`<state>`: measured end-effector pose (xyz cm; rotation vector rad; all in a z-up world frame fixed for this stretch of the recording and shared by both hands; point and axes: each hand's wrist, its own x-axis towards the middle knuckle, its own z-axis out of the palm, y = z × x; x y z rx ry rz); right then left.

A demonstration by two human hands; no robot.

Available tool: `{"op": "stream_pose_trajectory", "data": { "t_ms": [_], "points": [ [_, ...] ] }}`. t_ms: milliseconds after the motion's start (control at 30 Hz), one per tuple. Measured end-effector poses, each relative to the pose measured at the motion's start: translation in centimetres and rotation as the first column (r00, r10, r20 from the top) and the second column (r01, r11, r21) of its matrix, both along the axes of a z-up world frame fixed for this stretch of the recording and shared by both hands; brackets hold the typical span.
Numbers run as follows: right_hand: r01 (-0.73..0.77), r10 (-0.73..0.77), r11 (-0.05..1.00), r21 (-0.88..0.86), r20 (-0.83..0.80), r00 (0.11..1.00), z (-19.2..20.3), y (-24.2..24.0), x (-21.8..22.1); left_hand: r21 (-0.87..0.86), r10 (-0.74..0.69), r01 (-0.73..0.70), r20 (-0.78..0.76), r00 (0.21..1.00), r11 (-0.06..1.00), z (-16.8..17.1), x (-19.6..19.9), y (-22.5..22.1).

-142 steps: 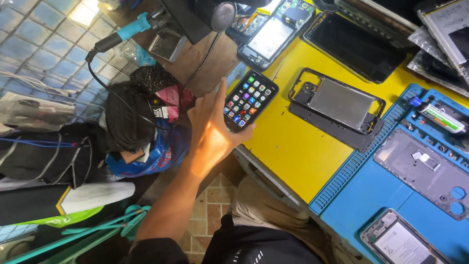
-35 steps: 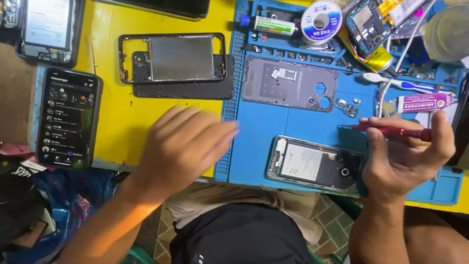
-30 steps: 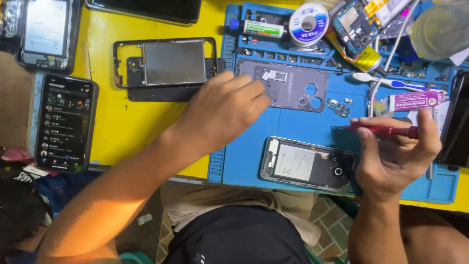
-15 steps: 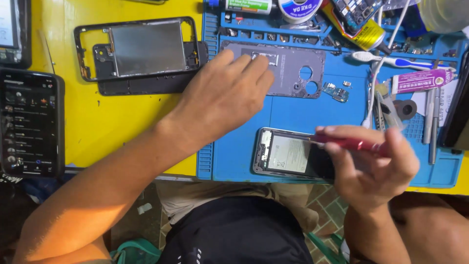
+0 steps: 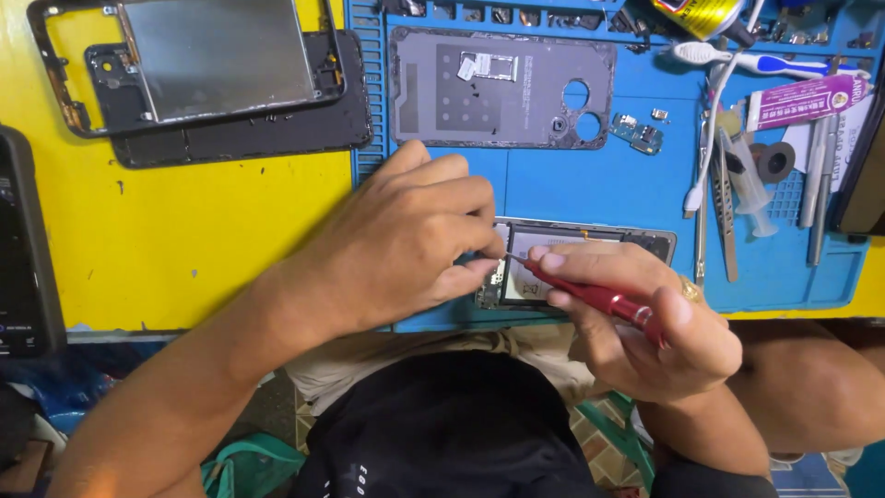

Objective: The person uses a red screwdriver to remove screws from a disassembled smartphone on a blue mat. They then apply glue from a yellow tube to the phone's frame and attach a light blue back cover, pressing it into place.

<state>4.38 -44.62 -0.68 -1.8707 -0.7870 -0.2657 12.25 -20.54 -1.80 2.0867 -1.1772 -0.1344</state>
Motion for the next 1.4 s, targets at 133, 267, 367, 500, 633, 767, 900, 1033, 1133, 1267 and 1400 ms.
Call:
{"op": "stream_pose_trajectory", "data": {
  "t_ms": [133,267,367,500,633,767,900,1033,1133,1267,1400],
  "points": [
    [0.012,-0.012,1.000,0.011,-0.032,0.999,-0.3,-0.3,-0.3,-0.015,0.026,-0.027,-0.053,0.998,1.000,-0.2,0.3,-0.1],
    [0.036,-0.024,0.999,0.039,-0.279,0.960,-0.3,-0.8,-0.6,-0.018,0.036,-0.037,-0.045,0.998,0.999,-0.6,0.5,0.0],
    [-0.018,0.018,1.000,0.007,-0.004,1.000,-0.5,-0.1,0.2,-0.052,0.035,-0.036,-0.008,0.999,0.998,-0.8,0.5,-0.1],
    [-0.031,0.031,1.000,0.001,-0.004,0.999,-0.3,0.0,0.4,-0.079,0.038,-0.038,-0.001,0.999,0.996,-0.8,0.5,-0.1],
    [-0.071,0.071,0.997,-0.042,0.006,0.997,0.6,0.2,1.0,-0.126,0.022,-0.022,-0.002,1.000,0.992,-0.7,0.5,-0.2],
    [-0.121,0.119,0.993,-0.019,-0.071,0.990,0.5,0.0,0.4,-0.125,0.004,-0.009,-0.037,0.999,0.992,-0.9,0.3,-0.1],
    [-0.114,0.115,0.990,-0.088,-0.001,0.993,0.9,0.3,0.5,-0.088,-0.022,0.015,-0.073,0.997,0.996,-0.9,0.2,-0.1],
    [-0.123,0.131,0.982,-0.141,0.046,0.990,0.7,0.3,0.9,-0.054,-0.032,0.028,-0.063,0.997,0.998,-1.1,0.1,-0.1],
    [-0.128,0.138,0.974,-0.189,0.044,0.989,0.8,0.2,1.1,-0.051,-0.034,0.031,-0.064,0.997,0.998,-1.0,0.2,0.0],
    [-0.132,0.151,0.965,-0.228,0.068,0.986,0.6,-0.1,1.5,-0.064,-0.030,0.026,-0.066,0.997,0.998,-0.9,0.2,0.1],
    [-0.195,0.195,0.960,-0.200,-0.016,0.981,1.1,0.0,1.5,-0.049,0.047,-0.045,0.051,0.998,0.998,-0.4,0.3,0.4]
  ]
}}
